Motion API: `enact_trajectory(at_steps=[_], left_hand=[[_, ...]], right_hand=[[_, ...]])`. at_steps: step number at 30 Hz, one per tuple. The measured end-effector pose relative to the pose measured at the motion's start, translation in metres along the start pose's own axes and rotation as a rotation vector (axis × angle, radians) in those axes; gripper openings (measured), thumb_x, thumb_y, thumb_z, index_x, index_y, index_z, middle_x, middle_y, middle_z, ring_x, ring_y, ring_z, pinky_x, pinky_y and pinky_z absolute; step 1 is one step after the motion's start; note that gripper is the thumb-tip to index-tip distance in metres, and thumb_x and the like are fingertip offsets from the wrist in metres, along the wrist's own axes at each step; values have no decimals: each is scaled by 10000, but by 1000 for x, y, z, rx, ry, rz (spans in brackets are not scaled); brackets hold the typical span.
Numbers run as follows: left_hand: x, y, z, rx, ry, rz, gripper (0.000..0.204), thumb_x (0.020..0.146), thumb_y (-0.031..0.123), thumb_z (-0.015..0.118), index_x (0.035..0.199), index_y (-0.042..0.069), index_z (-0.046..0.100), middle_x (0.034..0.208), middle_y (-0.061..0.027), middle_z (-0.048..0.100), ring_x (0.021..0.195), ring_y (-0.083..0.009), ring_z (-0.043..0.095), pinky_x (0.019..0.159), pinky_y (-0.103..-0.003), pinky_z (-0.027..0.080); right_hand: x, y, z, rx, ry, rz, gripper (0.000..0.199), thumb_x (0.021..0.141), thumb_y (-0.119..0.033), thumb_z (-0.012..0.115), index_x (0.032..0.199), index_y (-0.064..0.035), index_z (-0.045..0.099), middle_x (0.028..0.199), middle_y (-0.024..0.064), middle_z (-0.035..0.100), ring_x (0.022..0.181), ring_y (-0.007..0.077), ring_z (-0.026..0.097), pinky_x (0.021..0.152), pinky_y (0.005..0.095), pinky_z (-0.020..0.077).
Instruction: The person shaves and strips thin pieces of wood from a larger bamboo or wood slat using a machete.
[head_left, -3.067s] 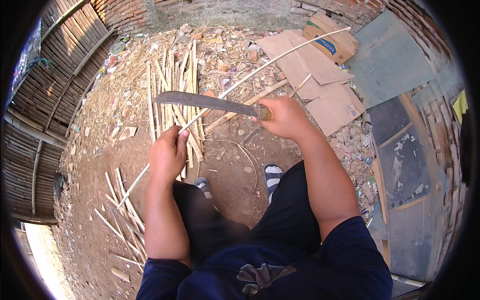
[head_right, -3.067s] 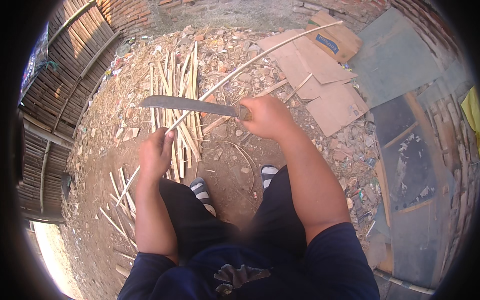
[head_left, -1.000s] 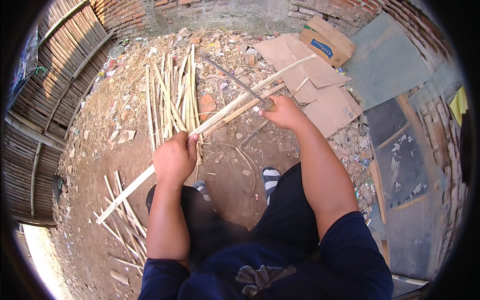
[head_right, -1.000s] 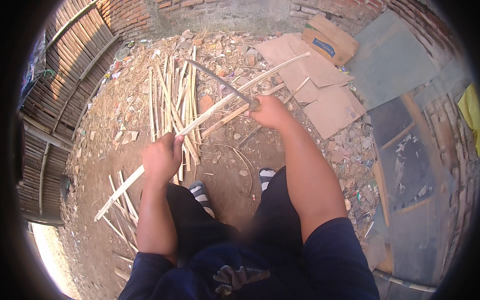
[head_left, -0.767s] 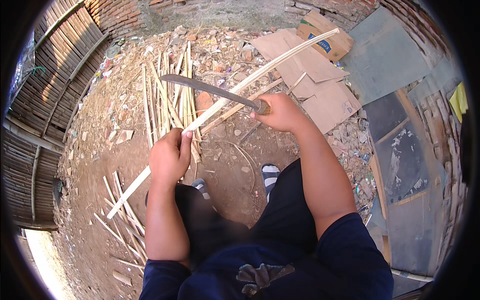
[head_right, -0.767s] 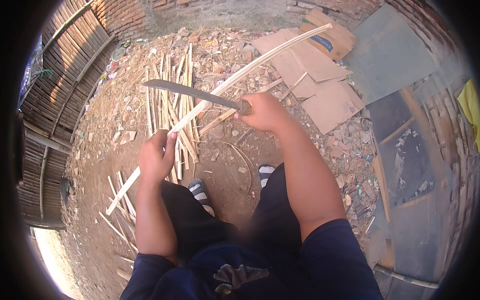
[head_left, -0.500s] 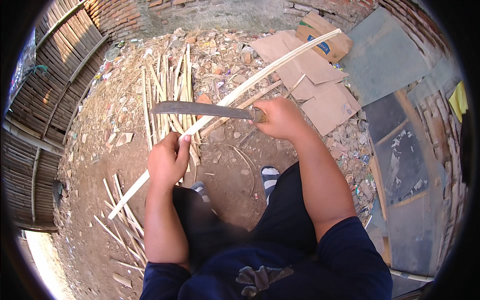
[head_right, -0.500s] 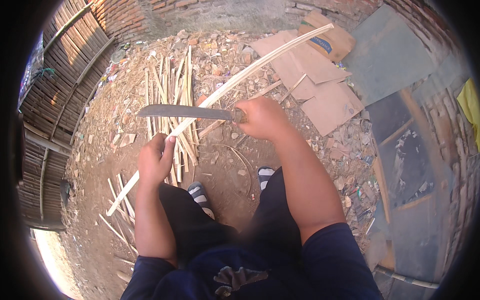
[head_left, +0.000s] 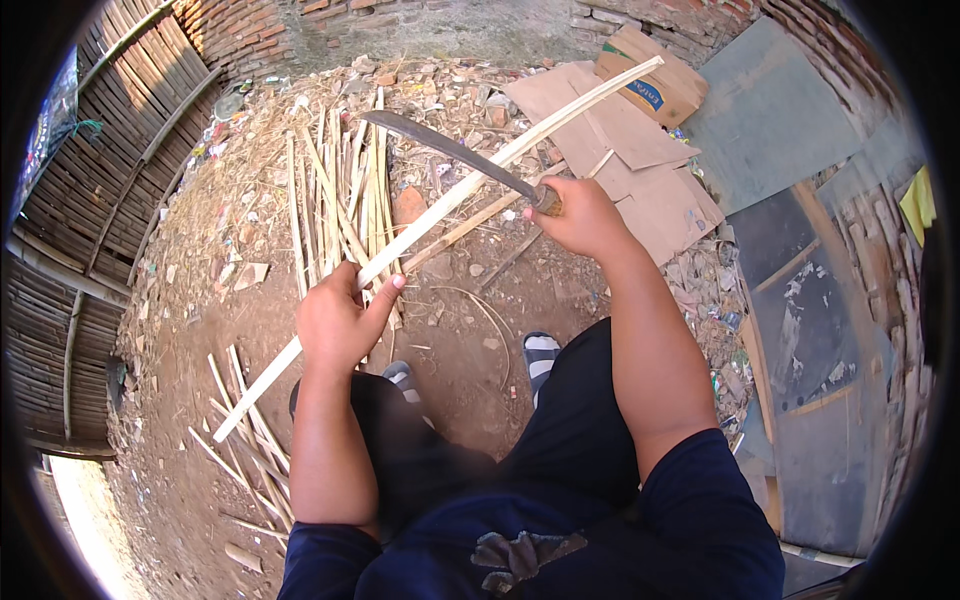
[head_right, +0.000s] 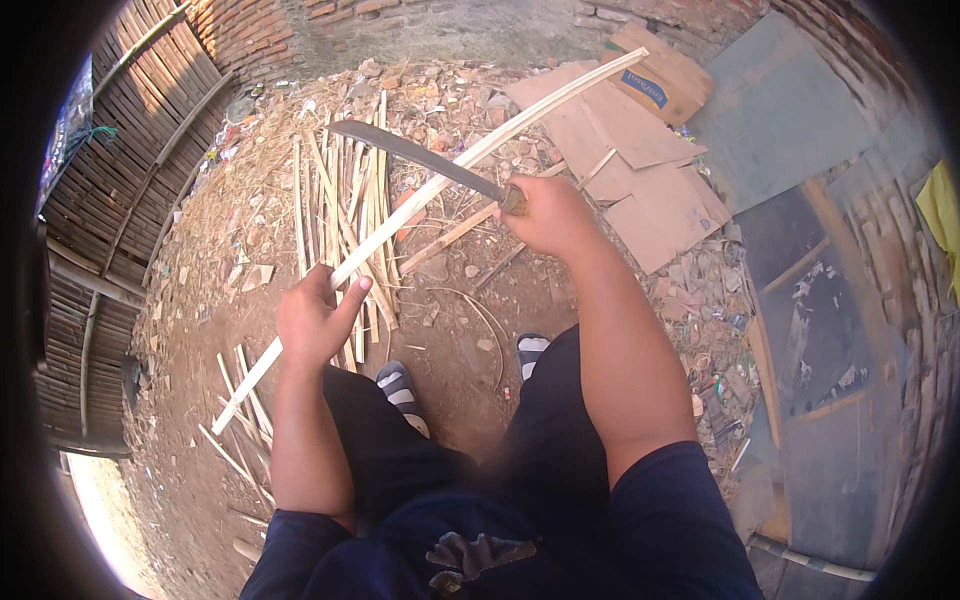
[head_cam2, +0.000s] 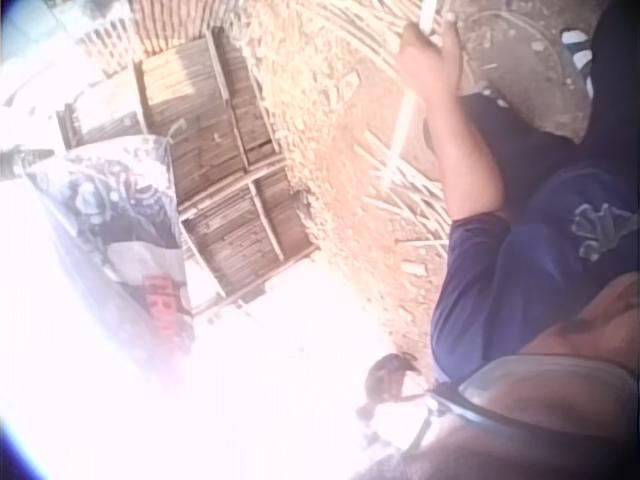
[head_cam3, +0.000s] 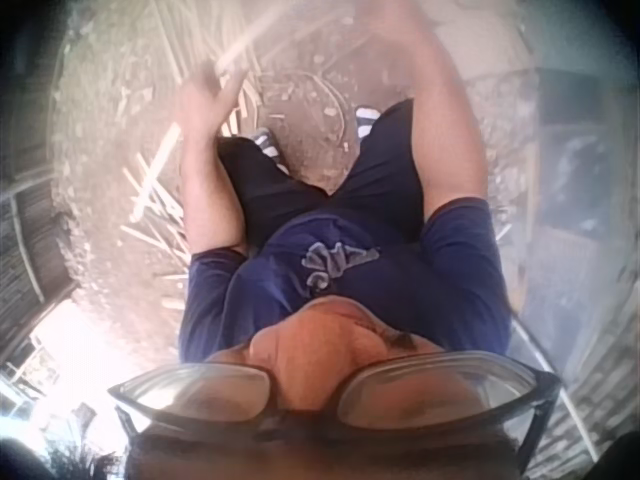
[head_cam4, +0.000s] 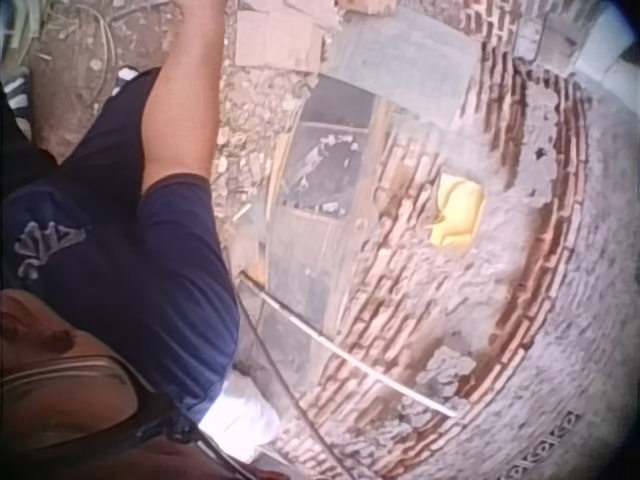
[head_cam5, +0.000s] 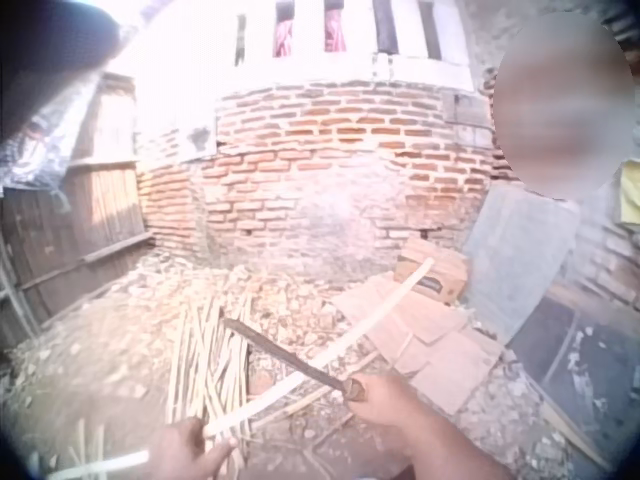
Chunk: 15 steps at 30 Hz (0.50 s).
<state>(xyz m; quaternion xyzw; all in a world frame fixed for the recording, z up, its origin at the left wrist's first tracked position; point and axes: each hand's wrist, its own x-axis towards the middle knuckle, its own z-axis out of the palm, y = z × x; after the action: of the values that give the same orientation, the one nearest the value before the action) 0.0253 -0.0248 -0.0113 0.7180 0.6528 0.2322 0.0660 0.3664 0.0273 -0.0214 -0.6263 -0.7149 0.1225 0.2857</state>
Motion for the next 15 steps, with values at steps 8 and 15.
enact_trajectory(at_steps=[8, 15], left_hand=[[2, -11, 6, -43, -1, -25, 545, 967, 557, 714, 812, 38, 652, 648, -142, 644, 624, -371, 665, 601, -478, 501], [1, -11, 3, -39, 15, -39, 524, 974, 543, 712, 833, 41, 658, 655, -138, 647, 632, -373, 660, 604, -480, 495]], right_hand=[[-3, -20, 7, -56, -130, -108, 360, 868, -330, 830, 1129, -91, 766, 889, 187, 743, 850, 410, 714, 751, 475, 550], [-7, -39, 7, -100, -184, -88, 398, 864, -339, 828, 1190, -121, 757, 944, 204, 749, 918, 409, 722, 794, 501, 561]])
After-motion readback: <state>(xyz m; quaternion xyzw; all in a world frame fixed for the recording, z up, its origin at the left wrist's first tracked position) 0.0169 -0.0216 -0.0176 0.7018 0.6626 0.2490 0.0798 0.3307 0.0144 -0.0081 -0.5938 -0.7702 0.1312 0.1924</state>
